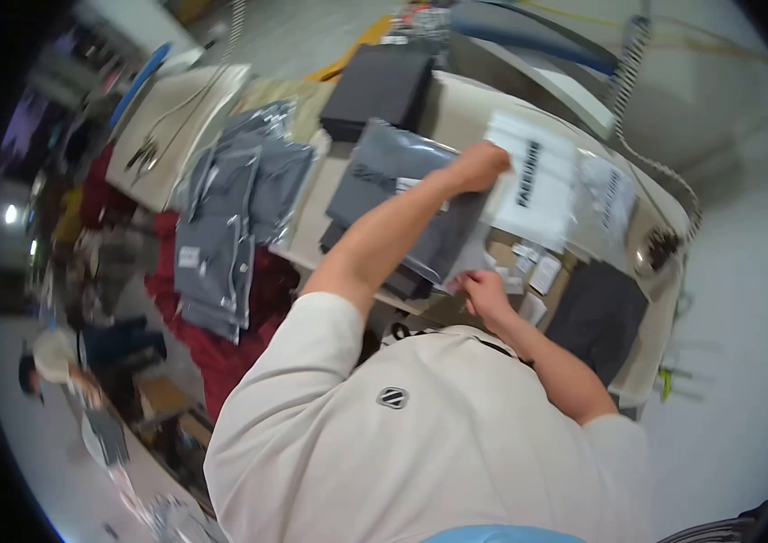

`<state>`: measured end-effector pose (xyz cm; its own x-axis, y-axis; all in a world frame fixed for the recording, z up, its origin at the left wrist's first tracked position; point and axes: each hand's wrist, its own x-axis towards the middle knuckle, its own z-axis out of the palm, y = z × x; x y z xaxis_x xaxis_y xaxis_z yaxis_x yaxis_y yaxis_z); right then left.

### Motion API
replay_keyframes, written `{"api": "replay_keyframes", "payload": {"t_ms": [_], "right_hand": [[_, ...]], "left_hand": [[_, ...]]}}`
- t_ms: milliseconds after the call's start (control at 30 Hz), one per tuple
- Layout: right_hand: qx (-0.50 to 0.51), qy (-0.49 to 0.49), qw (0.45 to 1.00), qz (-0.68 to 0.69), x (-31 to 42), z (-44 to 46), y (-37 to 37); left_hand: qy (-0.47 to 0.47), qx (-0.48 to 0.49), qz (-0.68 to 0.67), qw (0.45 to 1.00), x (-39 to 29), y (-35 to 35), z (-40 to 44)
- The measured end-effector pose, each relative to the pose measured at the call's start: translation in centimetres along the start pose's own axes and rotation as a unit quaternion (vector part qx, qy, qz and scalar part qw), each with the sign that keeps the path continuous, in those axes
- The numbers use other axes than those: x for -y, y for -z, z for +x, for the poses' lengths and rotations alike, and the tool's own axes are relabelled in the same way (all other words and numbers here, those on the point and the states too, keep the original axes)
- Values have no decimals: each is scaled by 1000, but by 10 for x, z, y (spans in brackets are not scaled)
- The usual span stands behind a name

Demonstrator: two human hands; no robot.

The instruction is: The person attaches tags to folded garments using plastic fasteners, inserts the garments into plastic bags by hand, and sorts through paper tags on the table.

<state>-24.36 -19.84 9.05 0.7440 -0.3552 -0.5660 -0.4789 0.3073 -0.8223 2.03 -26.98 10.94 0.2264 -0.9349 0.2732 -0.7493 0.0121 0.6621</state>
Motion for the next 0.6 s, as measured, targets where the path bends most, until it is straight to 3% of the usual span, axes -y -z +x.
{"api": "replay_keyframes", "payload": {"t_ms": [33,100,167,233,333,400,433,467,533,600], "right_hand": [[23,-21,999,9,-4,2,0],[52,-25,998,4,-3,10,7],[77,-4,997,-19,12,7,9],[15,-16,998,56,27,0,12],[58,-18,996,72,20,3,19],[75,-19,994,83,27,4,14],[113,-21,992,45,32,1,8],[155,-25,988,3,39,-3,1],[211,-31,976,-51,53,-8,-20],[294,2,948,-124,62,-15,-43]], "left_hand": [[11,-1,-9,1000,0,-4,-8],[-9,-47,96,994,-14,-7,-30],[-34,-209,-4,977,-59,6,-75],[37,-188,-33,981,-91,19,-138],[249,-218,-154,931,-120,22,-241],[500,-198,-332,775,-121,24,-289],[502,-201,-332,773,-120,30,-292],[490,-246,-507,665,-122,35,-298],[390,-314,-783,370,-129,59,-302],[370,-356,-761,396,-96,45,-310]]}}
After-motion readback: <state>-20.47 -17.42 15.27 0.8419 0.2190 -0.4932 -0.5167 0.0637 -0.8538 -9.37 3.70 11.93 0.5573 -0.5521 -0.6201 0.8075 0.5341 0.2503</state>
